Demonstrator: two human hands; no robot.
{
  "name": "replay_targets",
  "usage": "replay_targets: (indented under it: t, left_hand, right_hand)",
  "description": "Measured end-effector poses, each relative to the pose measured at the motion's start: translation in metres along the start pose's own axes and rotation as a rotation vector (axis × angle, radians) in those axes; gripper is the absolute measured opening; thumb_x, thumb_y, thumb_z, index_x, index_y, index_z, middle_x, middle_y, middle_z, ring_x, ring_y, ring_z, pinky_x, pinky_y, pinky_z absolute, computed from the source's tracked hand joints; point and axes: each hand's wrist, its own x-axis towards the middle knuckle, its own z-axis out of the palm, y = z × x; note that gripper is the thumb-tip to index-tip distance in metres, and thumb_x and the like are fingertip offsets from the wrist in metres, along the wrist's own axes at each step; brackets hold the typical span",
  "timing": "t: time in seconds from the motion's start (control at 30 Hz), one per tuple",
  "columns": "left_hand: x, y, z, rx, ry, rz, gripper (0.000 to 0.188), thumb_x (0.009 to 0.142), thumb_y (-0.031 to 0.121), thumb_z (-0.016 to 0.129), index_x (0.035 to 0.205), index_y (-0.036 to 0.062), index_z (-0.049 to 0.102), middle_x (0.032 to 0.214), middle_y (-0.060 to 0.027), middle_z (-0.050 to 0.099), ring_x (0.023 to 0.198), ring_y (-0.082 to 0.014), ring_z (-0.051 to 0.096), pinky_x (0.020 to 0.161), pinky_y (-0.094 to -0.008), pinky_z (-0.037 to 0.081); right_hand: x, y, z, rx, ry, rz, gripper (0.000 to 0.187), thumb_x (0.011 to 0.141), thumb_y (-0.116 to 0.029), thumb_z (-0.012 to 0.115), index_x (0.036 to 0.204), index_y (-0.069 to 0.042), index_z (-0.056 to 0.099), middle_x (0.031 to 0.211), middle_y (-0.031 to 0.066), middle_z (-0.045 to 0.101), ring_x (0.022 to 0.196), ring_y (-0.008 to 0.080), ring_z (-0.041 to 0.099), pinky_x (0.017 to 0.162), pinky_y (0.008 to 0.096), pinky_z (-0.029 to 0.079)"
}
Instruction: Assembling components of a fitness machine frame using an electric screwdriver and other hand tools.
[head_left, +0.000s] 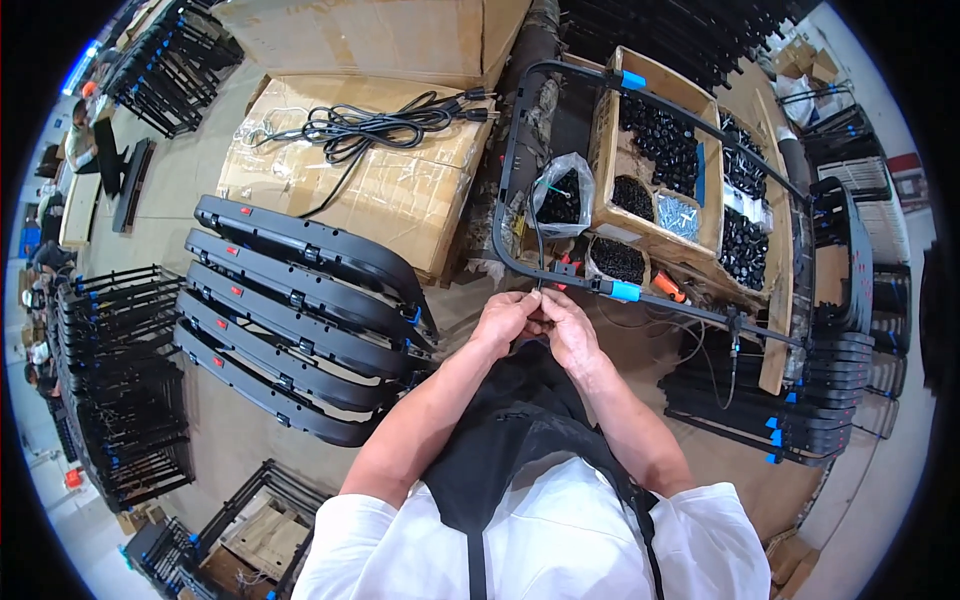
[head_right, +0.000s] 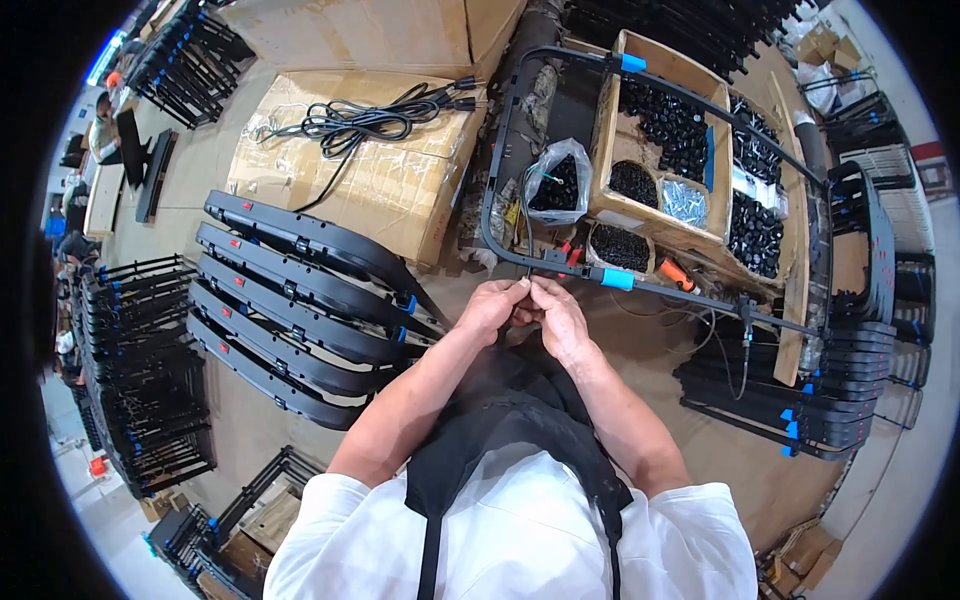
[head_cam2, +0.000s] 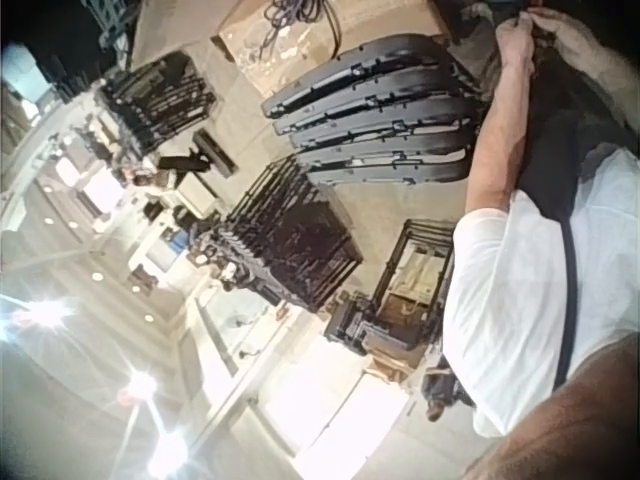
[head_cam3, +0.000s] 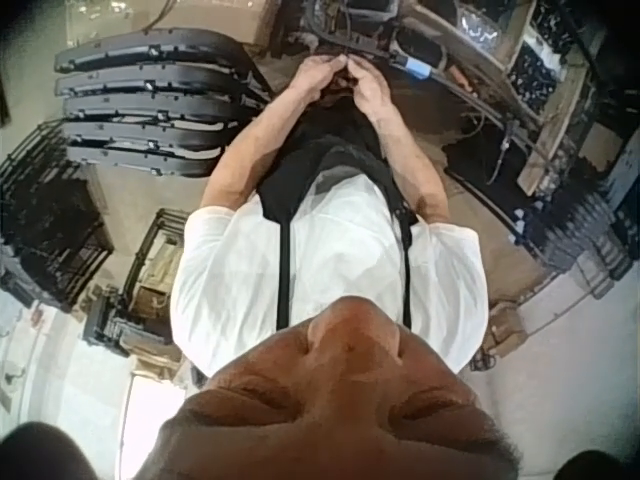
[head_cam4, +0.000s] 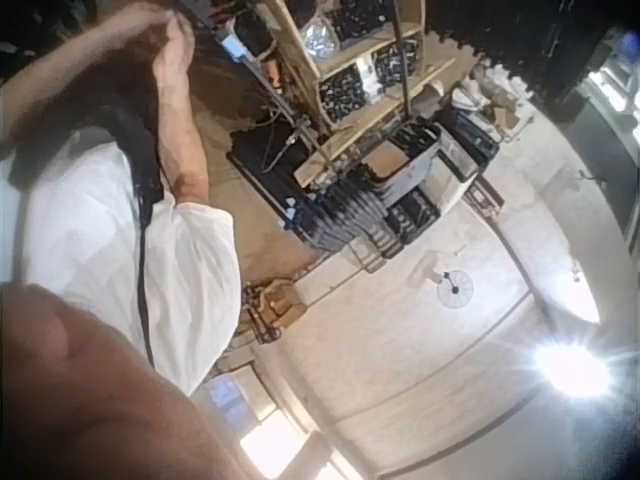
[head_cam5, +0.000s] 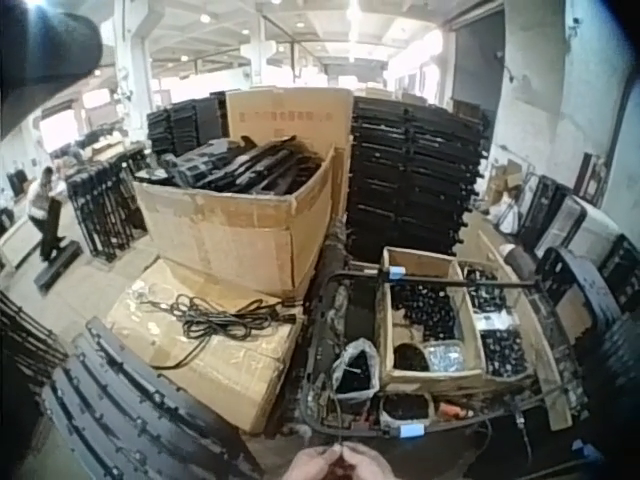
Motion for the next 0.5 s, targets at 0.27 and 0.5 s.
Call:
replay_targets:
  t: [0.27,0.5]
  left_hand:
    - [-0.009,-0.035,-0.009,0.502,0.256,0.422,0.035,0.109,0.033,0.057,0.119,0.0015,0.067,0.102,-0.0191,0.072,0.099,-0.0359,0.069,0.091,-0.0457,0.053]
    - [0.000,-0.056,-0.017,0.425,0.223,0.521,0.038,0.111,0.029,0.054,0.140,0.0057,0.061,0.125,-0.0198,0.072,0.120,-0.0313,0.068,0.105,-0.0415,0.050]
  right_hand:
    - [-0.040,-0.087,0.060,-1.588,-0.112,-0.781,0.031,0.098,-0.013,0.067,0.126,-0.004,0.074,0.113,0.0133,0.076,0.104,0.0302,0.075,0.089,0.0386,0.059]
    - [0.005,-0.085,0.112,-2.701,-0.736,-0.441,0.017,0.095,-0.013,0.059,0.102,-0.005,0.072,0.110,0.0154,0.076,0.104,0.0304,0.076,0.084,0.0386,0.059]
